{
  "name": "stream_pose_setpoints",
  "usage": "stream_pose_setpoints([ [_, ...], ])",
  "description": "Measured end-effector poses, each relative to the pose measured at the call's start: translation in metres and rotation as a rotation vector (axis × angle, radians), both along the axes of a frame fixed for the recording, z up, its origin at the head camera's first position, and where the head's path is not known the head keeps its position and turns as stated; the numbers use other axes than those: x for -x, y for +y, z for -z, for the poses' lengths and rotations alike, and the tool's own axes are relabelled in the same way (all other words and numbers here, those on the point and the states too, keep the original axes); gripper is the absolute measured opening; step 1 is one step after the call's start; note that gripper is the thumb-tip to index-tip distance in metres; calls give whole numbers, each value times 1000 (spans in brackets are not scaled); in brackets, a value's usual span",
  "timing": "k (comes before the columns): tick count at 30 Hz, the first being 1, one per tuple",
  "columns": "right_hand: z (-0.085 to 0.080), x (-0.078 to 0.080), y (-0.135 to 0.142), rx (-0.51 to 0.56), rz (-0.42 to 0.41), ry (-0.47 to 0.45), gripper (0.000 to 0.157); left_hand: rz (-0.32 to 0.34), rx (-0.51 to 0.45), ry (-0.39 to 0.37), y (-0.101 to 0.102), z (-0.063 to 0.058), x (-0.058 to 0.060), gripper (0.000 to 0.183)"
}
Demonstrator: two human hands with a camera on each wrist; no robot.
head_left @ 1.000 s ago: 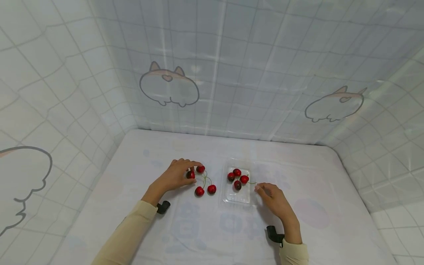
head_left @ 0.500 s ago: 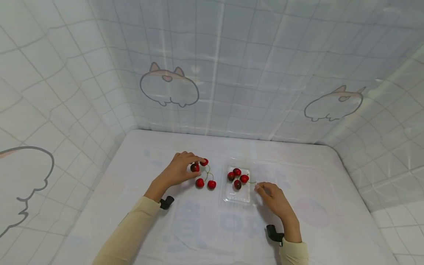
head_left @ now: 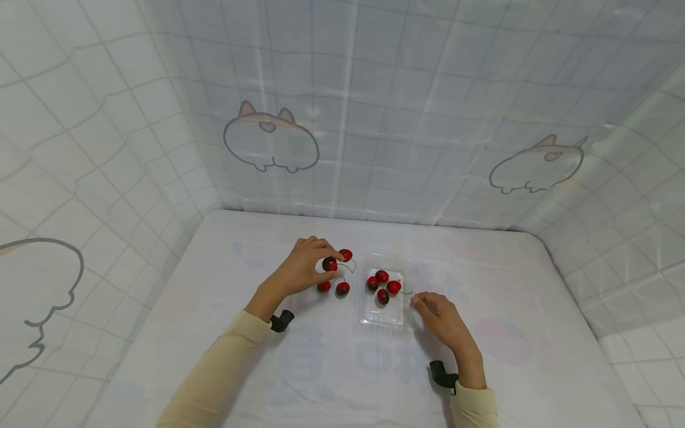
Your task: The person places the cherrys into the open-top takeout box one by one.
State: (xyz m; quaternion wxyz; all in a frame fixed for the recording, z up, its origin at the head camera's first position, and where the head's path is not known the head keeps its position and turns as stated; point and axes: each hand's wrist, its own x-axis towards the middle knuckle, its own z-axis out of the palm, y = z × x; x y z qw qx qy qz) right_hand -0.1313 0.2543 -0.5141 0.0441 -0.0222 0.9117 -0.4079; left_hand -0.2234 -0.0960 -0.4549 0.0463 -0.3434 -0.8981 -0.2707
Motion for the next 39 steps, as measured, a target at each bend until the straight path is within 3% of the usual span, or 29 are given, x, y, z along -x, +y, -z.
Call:
stream_pose_setpoints([
  [18, 0, 2, -3, -24, 34, -48, 38, 111, 9, 16, 53, -11, -1, 30],
  [26, 2, 3, -2, -20, 35, -33, 39, 205, -13, 35, 74, -8, -3, 29],
  [39, 1, 1, -1, 6, 23, -31, 36, 249, 69, -21, 99, 4, -10, 28],
])
